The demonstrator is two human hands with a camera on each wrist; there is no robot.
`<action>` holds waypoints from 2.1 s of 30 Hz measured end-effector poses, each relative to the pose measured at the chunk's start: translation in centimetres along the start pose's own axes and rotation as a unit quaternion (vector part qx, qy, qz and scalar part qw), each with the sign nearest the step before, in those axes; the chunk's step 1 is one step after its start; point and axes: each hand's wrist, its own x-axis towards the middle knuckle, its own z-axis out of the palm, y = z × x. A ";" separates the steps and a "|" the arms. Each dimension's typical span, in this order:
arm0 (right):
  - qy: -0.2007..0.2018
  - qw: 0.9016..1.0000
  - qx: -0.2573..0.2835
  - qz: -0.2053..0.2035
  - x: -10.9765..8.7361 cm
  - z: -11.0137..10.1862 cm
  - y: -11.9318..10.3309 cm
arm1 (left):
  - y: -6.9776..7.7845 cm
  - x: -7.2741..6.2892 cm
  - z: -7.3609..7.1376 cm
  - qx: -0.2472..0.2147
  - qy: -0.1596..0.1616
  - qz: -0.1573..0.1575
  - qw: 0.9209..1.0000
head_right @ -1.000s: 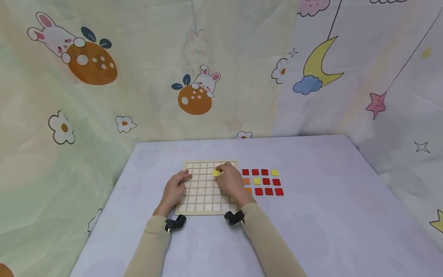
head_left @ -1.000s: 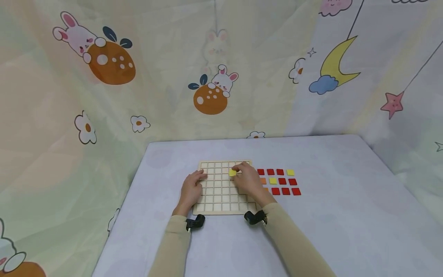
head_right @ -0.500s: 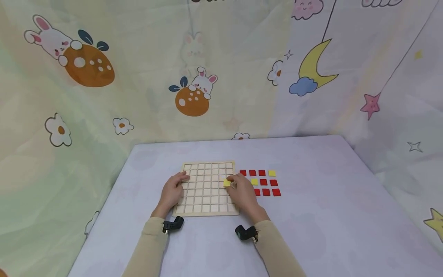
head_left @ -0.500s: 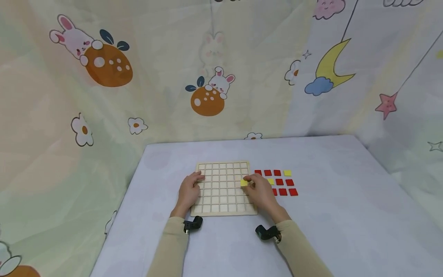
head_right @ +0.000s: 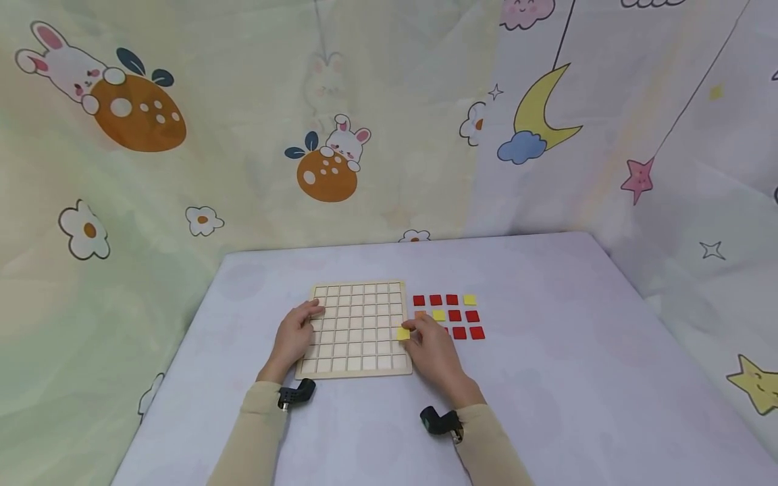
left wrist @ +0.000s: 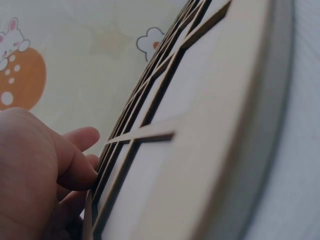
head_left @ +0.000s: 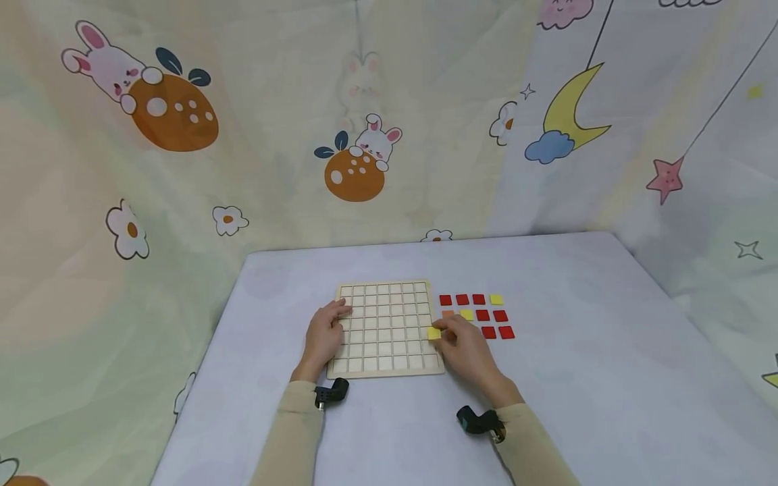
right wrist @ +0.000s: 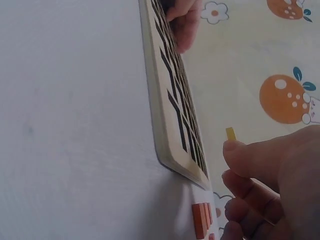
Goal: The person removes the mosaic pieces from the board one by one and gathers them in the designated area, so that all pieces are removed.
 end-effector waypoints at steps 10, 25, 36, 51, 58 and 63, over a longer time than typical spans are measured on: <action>-0.011 1.000 -0.019 0.004 -0.8 -1.9 0.8 | 0.1 0.0 -0.1 -0.004 -0.008 -0.007 1.000; -0.077 0.995 -0.056 0.011 -1.2 -3.3 2.0 | 0.2 0.1 -0.1 0.004 -0.004 -0.011 1.000; -0.099 0.992 -0.073 0.019 -1.2 -3.0 2.3 | 0.1 0.0 -0.2 0.000 -0.008 -0.014 1.000; -0.103 0.992 -0.064 0.025 -1.2 -3.1 2.4 | 0.0 0.0 -0.1 0.003 0.006 -0.006 1.000; -0.086 0.994 -0.056 0.030 -1.0 -3.6 2.6 | -0.2 -0.1 -0.1 0.001 0.006 -0.012 1.000; -0.057 0.997 -0.031 0.040 -0.8 -3.5 2.8 | -0.1 0.1 -0.1 -0.001 0.004 -0.015 1.000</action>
